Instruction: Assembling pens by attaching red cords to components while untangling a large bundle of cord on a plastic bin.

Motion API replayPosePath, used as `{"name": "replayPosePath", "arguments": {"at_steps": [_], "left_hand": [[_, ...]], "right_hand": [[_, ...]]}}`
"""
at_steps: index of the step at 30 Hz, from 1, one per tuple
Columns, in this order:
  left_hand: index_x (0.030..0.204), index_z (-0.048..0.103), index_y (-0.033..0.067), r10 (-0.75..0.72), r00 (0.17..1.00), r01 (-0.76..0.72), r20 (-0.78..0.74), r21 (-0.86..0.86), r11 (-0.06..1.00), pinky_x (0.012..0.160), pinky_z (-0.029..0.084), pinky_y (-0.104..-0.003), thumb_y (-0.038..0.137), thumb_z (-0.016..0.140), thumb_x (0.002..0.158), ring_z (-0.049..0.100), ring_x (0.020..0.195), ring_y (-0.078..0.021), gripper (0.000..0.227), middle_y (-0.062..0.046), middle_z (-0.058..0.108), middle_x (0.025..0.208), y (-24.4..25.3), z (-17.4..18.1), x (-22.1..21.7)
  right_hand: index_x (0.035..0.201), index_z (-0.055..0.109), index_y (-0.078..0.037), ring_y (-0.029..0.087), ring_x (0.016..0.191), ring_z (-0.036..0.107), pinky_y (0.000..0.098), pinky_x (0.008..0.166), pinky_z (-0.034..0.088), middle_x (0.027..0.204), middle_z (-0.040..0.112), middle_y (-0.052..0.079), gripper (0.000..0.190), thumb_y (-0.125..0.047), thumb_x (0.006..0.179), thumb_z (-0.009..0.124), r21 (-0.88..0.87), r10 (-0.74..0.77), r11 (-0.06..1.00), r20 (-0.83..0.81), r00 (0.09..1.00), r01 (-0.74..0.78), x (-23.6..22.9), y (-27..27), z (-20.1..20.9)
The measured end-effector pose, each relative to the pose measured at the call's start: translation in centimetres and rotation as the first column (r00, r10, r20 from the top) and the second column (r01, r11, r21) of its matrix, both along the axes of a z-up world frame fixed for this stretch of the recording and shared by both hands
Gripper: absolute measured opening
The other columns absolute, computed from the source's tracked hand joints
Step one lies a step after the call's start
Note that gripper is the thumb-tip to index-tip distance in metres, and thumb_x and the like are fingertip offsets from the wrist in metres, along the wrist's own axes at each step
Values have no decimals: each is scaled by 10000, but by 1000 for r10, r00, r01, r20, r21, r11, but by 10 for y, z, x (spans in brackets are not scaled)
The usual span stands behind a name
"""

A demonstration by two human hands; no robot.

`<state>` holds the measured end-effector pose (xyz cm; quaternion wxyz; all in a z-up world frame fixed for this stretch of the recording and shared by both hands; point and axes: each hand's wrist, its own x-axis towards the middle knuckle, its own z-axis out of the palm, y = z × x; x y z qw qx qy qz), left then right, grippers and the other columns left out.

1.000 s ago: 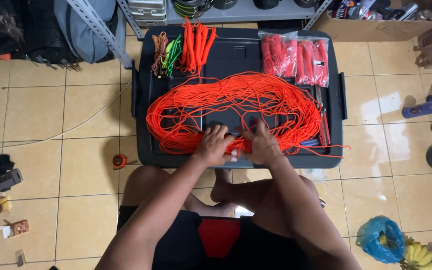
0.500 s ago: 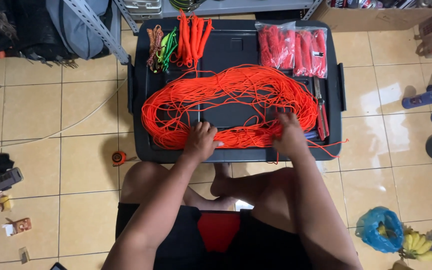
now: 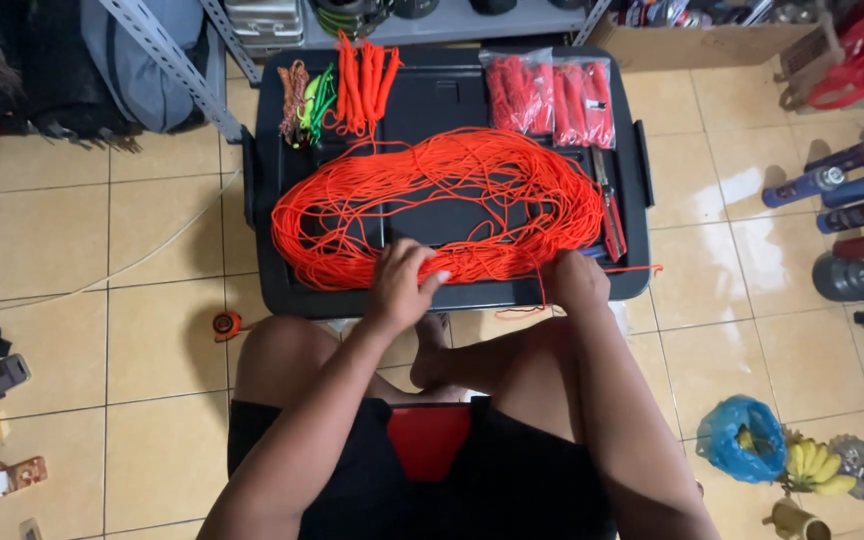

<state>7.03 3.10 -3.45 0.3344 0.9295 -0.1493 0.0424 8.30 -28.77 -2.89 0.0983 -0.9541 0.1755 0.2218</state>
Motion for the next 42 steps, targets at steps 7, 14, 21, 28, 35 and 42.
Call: {"name": "replayPosePath", "arguments": {"at_steps": [7,14,21,28,35,42], "left_hand": [[1279,667,5,-593,304,-672,-746,-609,421,800,638,-430,850,354,911,766,891,-289,974,-213,747,1072,-17,70,-53],[1155,655,38,-561,561,-551,-609,-780,296,332,361,-224,328,566,1047,442,399,-100,322,-9,432,518,63,101,-41],[910,592,208,451,624,-778,-638,-453,436,357,271,-262,525,555,1095,360,436,-70,369,37,399,565,264,102,-35],[1600,253,-85,882,429,-798,-193,376,471,1182,100,-675,578,615,940,58,1520,-450,1002,-262,128,1670,311,70,-23],[1049,699,71,-484,870,439,97,-602,667,779,524,-330,287,899,785,674,831,-219,395,-50,645,901,47,132,-66],[907,810,114,-121,930,18,-347,-285,958,780,527,-373,195,811,869,727,823,-278,89,-122,765,824,144,95,-22]], "right_hand": [[1044,793,-109,325,894,755,429,835,591,909,797,169,202,-199,923,658,888,357,305,227,906,-343,-108,164,150],[1138,779,-67,242,701,725,370,635,597,927,778,194,267,-89,889,685,916,637,296,24,771,-272,-108,140,76],[1216,744,-293,414,1037,699,480,902,545,1107,755,130,347,-326,888,636,263,49,963,66,997,-65,-68,33,24],[1062,700,-205,255,721,676,393,707,496,946,745,7,216,-112,1037,507,366,-110,877,783,612,-311,-76,62,31],[943,662,-250,268,683,722,372,670,573,708,668,-36,207,-201,745,695,278,291,678,748,596,-680,-109,168,56],[985,792,-144,467,870,719,570,797,555,852,759,201,199,-179,809,706,138,329,893,451,829,-429,-60,53,-3]]}}
